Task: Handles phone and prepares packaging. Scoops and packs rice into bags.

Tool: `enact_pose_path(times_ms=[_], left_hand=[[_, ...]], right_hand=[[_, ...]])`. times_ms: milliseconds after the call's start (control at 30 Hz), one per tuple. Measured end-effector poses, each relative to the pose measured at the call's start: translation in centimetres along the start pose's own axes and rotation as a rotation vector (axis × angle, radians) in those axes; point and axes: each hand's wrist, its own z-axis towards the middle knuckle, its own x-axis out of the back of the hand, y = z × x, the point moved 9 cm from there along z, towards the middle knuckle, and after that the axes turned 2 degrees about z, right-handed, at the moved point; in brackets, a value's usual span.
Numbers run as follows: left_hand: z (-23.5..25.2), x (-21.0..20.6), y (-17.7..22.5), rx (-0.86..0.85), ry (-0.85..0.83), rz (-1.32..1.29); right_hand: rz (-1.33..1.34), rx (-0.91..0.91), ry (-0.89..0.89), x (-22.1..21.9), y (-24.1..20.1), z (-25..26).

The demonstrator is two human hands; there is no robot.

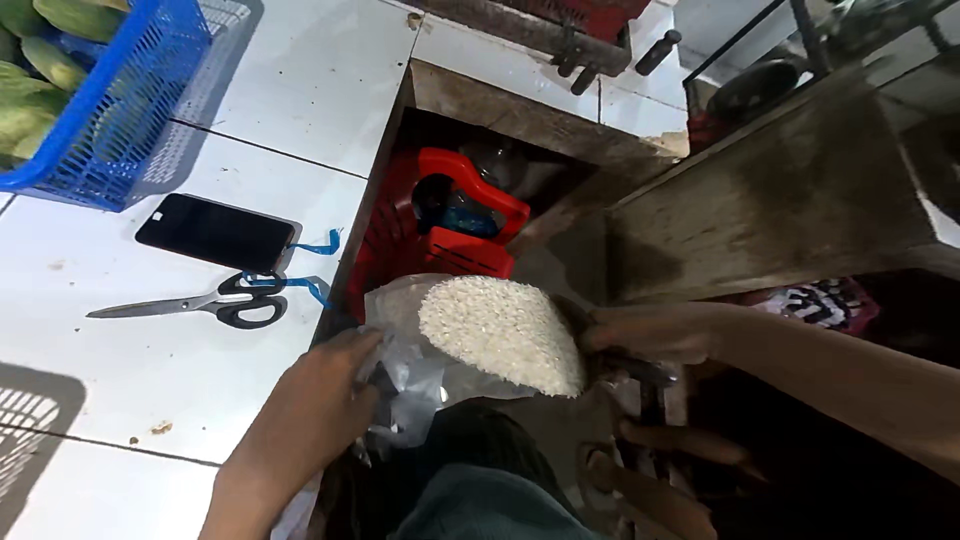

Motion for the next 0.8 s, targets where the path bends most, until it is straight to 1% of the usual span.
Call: enact_pose_path(times_ms=[33,67,100,133,167,233,333,433,467,500,533,567,633,667,800], left_hand=[[0.9,0.3,0.5,-0.024,-0.028,-0.011],[1.7,0.6,1.0,-0.044,-0.064,-0.018],[2.7,0.9,1.6,-0.058,-0.108,-0.007],[3.5,1.3,2.2,-0.048,-0.159,0.011],[4.3,1.7,2.8,-0.022,-0.206,0.027],[5.7,2.5,3.8,0.027,-0.277,0.045],[7.1,2.9,5.2,0.002,-0.305,0.053],[7.7,3.2,6.6,-0.026,-0.312,0.065],[7.7,3.3,7.2,-0.041,-0.306,0.058],[7.5,3.5,7.8,-0.071,-0.275,0.049],[7.4,3.5,8.3,-0.103,-0.249,0.043],[7.3,3.4,8.8,-0.123,-0.239,0.032],[7.0,2.9,9.5,-0.154,-0.234,0.016],[6.8,2.6,9.8,-0.166,-0.238,0.017],[5.7,1.0,10.5,-0.239,-0.172,-0.026]], right_hand=[[-0.022,-0.025,0.148,-0.2,-0.3,-0.9],[-0.086,-0.072,0.37,-0.6,-0.9,-2.2],[-0.138,-0.095,0.36,0.1,-1.0,-2.3],[-0.138,-0.105,0.204,1.5,-0.3,-1.2],[-0.135,-0.101,0.108,2.6,0.3,-0.3],[-0.139,-0.08,0.065,3.7,0.6,0.6],[-0.147,-0.051,0.054,3.9,0.4,0.7],[-0.121,-0.029,-0.084,3.2,0.0,0.5],[-0.106,-0.017,-0.077,2.3,-0.6,-0.2],[-0.108,-0.015,0.031,1.0,-1.5,-1.6],[-0.144,-0.038,0.293,-0.6,-2.6,-3.6],[-0.178,-0.064,0.366,-1.2,-3.4,-4.3],[-0.229,-0.12,0.231,-0.8,-4.3,-3.8],[-0.24,-0.128,0.193,-0.6,-4.4,-3.5],[-0.24,-0.116,0.22,-0.7,-4.0,-2.4]])
